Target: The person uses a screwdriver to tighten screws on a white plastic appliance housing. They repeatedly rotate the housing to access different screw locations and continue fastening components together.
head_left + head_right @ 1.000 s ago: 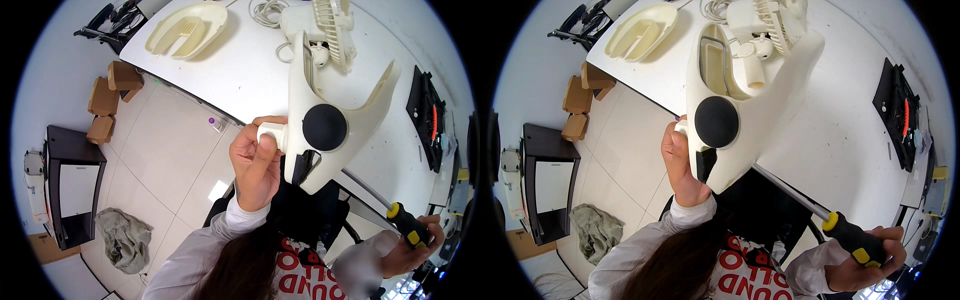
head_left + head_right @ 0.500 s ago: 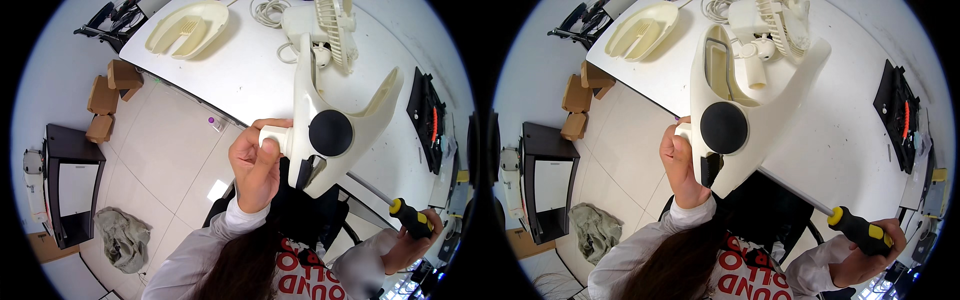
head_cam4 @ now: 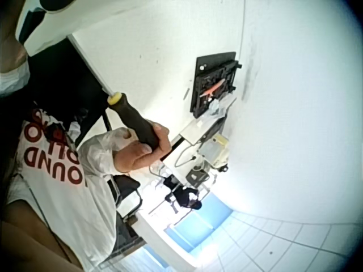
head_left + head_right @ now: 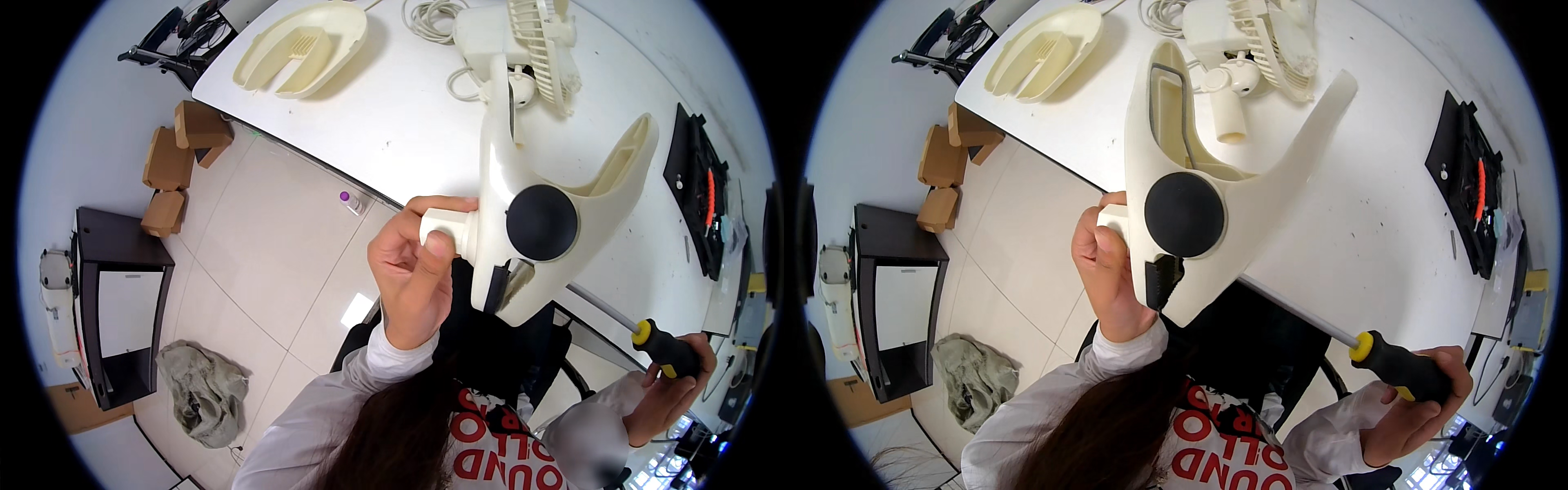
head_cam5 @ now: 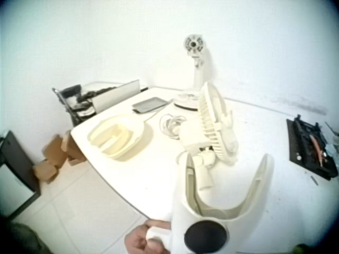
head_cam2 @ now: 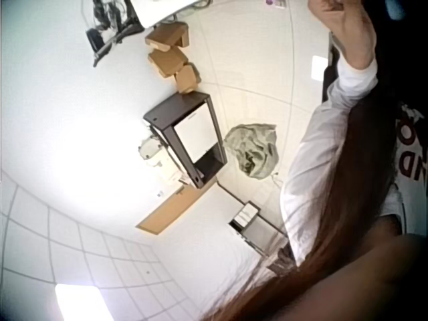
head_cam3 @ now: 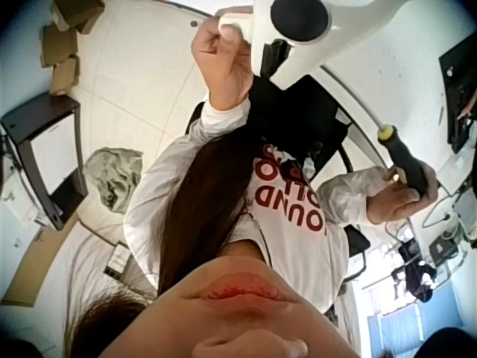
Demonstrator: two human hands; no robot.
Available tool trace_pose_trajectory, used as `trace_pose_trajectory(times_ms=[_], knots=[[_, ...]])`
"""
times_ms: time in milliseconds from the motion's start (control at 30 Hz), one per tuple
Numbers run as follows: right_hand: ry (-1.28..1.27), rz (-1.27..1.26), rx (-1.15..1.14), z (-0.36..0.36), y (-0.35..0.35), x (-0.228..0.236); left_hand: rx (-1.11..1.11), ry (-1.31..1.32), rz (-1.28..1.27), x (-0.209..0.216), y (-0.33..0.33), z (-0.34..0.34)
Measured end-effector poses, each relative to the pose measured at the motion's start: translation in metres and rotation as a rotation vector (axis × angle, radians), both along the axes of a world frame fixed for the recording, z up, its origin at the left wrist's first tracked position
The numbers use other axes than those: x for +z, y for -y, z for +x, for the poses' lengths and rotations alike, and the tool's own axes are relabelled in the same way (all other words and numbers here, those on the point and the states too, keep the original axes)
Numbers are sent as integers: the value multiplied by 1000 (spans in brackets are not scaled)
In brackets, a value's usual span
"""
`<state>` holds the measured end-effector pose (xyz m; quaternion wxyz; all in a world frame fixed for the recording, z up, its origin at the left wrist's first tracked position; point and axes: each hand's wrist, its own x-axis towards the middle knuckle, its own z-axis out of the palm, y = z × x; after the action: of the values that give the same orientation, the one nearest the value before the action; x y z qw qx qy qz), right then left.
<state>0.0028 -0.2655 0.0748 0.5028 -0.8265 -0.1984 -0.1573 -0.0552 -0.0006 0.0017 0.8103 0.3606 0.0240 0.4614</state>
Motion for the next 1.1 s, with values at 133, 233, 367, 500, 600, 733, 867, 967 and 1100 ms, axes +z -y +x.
trace_pose_trajectory(times_ms=[133,233,367,500,600,733,867,967,1100], knots=[[-51,-57,-73,-7,13,1,-16,-9,-22,0,-1,-3],[-14,6,-24,-5,-4,1,-26,-6,-28,1,-1,-2],[75,4,39,-5,-7,2,-48,-49,-68,0,-2,-1],[-15,-45,22,-6,-1,11,-43,-21,-52,-2,-1,-1],[73,-33,-83,-4,-5,-1,-35,-20,-53,0,0,0],[121,15,-82,-5,-23,3,41,-154,-10,4,2,3],[112,-33,-20,1,-8,1,-16,-21,-20,0,-1,-1],[-88,110,-27,5,3,-15,7,-19,70,1,2,3],[-362,476,210,0,-6,-32,-10,-13,159,12,4,1]])
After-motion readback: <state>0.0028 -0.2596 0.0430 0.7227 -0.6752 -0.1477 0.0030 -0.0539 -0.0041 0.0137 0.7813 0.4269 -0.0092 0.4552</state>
